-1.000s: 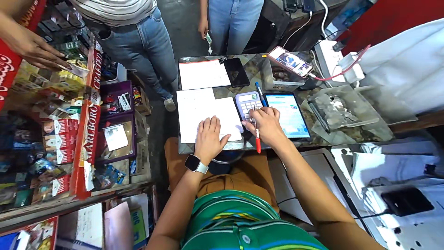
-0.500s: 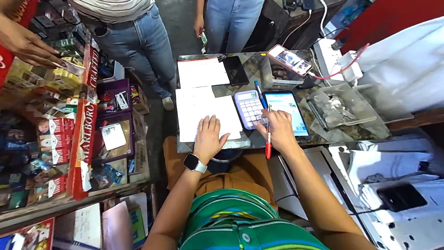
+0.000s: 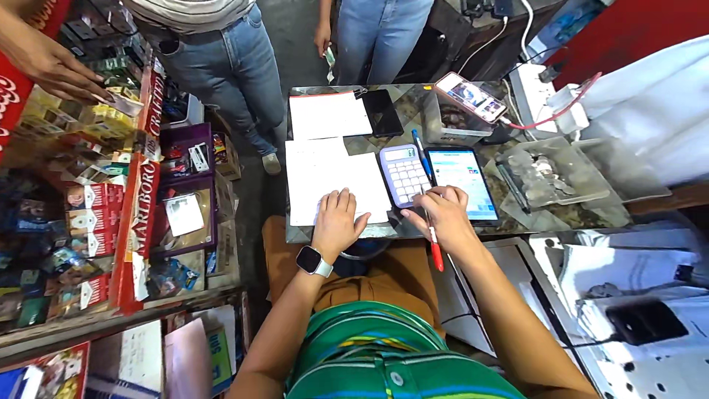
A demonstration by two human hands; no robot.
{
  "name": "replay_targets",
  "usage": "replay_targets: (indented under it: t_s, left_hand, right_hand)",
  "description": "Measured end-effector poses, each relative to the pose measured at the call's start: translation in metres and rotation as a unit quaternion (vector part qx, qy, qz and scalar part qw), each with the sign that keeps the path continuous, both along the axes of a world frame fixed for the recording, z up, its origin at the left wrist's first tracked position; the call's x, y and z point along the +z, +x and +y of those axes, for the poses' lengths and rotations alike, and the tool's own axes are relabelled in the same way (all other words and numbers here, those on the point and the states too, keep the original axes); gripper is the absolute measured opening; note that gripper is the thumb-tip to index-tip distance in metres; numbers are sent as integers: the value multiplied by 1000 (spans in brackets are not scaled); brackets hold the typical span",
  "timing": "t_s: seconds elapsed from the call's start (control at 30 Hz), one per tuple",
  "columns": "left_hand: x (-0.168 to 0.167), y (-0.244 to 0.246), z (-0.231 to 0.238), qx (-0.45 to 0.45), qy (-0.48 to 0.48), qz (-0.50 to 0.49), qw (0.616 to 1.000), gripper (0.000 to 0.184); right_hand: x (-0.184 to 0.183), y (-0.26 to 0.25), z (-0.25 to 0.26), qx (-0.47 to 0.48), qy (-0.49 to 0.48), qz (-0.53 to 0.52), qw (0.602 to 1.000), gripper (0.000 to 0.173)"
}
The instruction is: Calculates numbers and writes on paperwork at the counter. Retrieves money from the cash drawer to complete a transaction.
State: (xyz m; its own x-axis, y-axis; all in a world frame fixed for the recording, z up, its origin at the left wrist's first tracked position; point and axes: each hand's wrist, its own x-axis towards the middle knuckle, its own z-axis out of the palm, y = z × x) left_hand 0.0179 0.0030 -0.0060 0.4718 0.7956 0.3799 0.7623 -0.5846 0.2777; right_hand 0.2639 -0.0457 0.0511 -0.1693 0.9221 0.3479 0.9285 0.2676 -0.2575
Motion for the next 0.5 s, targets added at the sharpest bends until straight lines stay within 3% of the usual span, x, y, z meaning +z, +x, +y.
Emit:
replay_targets:
  t_s: [0.2, 0.33, 0.5]
  left_hand:
    - [-2, -1, 0, -5, -23, 0, 1000, 59]
    - [-4, -2, 0, -15, -4, -28, 999, 49]
    - [-3, -2, 1, -27, 15, -54, 998, 41]
  right_hand:
    - [-3, 0, 19, -1, -45, 5, 999, 50]
    - [4, 7, 4, -26, 6, 15, 1000, 49]
    - [-10, 13, -9, -43, -13, 28, 999, 51]
